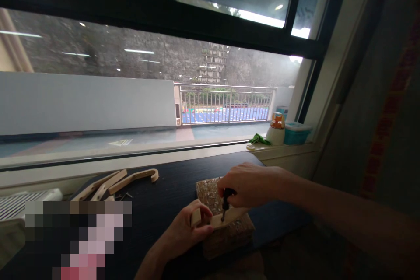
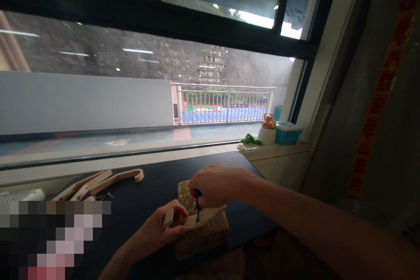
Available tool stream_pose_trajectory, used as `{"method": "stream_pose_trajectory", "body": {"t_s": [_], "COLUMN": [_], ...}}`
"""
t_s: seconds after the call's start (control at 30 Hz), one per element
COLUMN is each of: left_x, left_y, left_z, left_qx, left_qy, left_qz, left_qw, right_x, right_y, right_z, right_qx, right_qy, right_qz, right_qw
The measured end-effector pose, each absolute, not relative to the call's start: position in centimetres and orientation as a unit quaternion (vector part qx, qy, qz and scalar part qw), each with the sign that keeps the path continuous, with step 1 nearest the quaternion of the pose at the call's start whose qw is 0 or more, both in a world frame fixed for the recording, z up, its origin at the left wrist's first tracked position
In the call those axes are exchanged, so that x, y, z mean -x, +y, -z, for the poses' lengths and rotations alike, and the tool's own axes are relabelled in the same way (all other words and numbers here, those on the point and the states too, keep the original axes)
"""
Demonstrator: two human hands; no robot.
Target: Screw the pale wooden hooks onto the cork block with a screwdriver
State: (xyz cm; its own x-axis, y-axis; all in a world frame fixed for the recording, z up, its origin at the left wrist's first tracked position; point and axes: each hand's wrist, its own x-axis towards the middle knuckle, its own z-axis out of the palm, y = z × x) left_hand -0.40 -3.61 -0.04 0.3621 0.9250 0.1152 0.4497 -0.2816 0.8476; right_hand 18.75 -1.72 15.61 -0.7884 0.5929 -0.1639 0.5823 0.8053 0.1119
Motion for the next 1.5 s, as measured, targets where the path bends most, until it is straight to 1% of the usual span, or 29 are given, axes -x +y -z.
{"method": "stream_pose_trajectory", "body": {"t_s": [0.13, 0.43, 0.67, 0.83, 0.93, 1.1, 1.3, 1.5], "left_x": [0.5, 0.3, 0.3, 0.4, 0.3, 0.3, 0.4, 0.2], "left_y": [-3.6, -3.5, -3.3, -3.3, -3.4, -3.5, -3.6, -3.5], "left_z": [0.1, 0.0, 0.5, 0.6, 0.4, 0.3, 0.2, 0.1], "left_qx": [-0.733, -0.738, -0.735, -0.73, -0.725, -0.726, -0.731, -0.732], "left_qy": [0.464, 0.462, 0.454, 0.452, 0.454, 0.462, 0.461, 0.466], "left_qz": [-0.319, -0.317, -0.329, -0.332, -0.332, -0.329, -0.324, -0.322], "left_qw": [0.382, 0.376, 0.381, 0.391, 0.396, 0.389, 0.384, 0.379], "right_x": [-18.5, -19.4, -19.1, -19.2, -19.3, -19.5, -20.0, -19.3], "right_y": [-2.5, -1.6, -0.8, -1.4, -1.9, -2.1, -2.0, -1.8], "right_z": [-15.3, -13.3, -12.9, -14.6, -15.5, -14.9, -13.3, -13.3], "right_qx": [-0.296, -0.34, -0.388, -0.37, -0.343, -0.304, -0.349, -0.386], "right_qy": [0.948, 0.938, 0.92, 0.925, 0.936, 0.949, 0.936, 0.921], "right_qz": [-0.016, 0.01, -0.012, -0.021, -0.003, 0.038, 0.01, -0.015], "right_qw": [0.113, 0.061, 0.06, 0.082, 0.08, 0.073, 0.052, 0.051]}}
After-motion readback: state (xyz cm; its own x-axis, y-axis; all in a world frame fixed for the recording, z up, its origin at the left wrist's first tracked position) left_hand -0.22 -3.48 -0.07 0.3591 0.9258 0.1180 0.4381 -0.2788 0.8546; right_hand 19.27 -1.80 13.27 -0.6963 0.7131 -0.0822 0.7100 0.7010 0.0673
